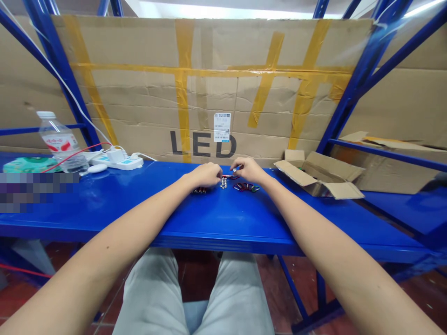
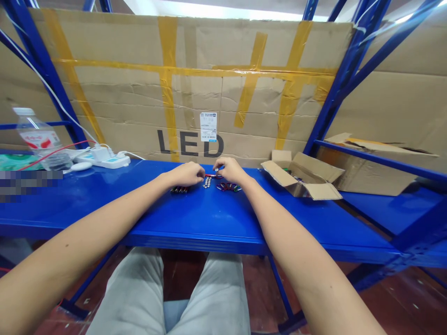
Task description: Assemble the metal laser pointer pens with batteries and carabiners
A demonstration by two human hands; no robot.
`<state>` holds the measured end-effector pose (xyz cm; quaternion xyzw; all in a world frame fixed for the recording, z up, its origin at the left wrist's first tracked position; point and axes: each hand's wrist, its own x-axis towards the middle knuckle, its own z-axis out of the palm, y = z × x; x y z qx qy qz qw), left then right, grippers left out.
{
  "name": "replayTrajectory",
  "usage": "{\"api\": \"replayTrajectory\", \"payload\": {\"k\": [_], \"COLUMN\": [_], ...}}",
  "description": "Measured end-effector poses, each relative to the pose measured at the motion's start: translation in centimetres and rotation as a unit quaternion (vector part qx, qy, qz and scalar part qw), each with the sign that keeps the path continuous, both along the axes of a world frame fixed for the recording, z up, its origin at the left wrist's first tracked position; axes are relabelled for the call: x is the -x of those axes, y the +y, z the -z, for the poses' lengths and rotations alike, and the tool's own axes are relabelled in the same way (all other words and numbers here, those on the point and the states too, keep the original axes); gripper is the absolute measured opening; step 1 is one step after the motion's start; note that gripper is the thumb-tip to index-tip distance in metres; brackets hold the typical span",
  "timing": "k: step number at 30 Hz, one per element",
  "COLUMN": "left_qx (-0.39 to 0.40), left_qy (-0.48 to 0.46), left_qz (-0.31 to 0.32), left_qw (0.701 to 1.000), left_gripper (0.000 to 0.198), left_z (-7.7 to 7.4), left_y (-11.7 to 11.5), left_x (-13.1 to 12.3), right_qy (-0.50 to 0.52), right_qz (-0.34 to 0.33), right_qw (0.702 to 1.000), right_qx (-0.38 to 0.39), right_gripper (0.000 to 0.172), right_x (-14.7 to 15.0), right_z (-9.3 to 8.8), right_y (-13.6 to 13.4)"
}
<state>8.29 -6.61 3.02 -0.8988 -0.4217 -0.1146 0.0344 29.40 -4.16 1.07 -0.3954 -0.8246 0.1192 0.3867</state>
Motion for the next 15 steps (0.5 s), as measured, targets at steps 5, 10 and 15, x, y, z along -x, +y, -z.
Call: {"api": "replayTrajectory", "payload": {"k": [5,10,15], "left_qx": [0.051,0.08,0.08], "left_qy": [0.019,-0.005,-0.006], "left_qz": [-0.052,-0.071,-0.093], "left_qw": [0.997,0.994,0.992], "left_gripper": [0.018,0.012,0.013], "left_z": [0.1,0.6,0.6], "left_y": [-1.1,-0.4,0.3], "left_x": [-1.1,-1.3,-0.8], "right_qy": [-0.017,-0.041,-0.067], "right_qz": [0.006,0.015,0.025], "right_qw": [1.0,0.999,0.997], "right_qx": [0.01,0.004,-0.006], "right_gripper": [0.017,0.019,0.019], "right_x": [0.2,0.2,0.3], "right_z": [0.1,-0.2,-0.6], "right_y": [0.0,-0.3,-0.5]}}
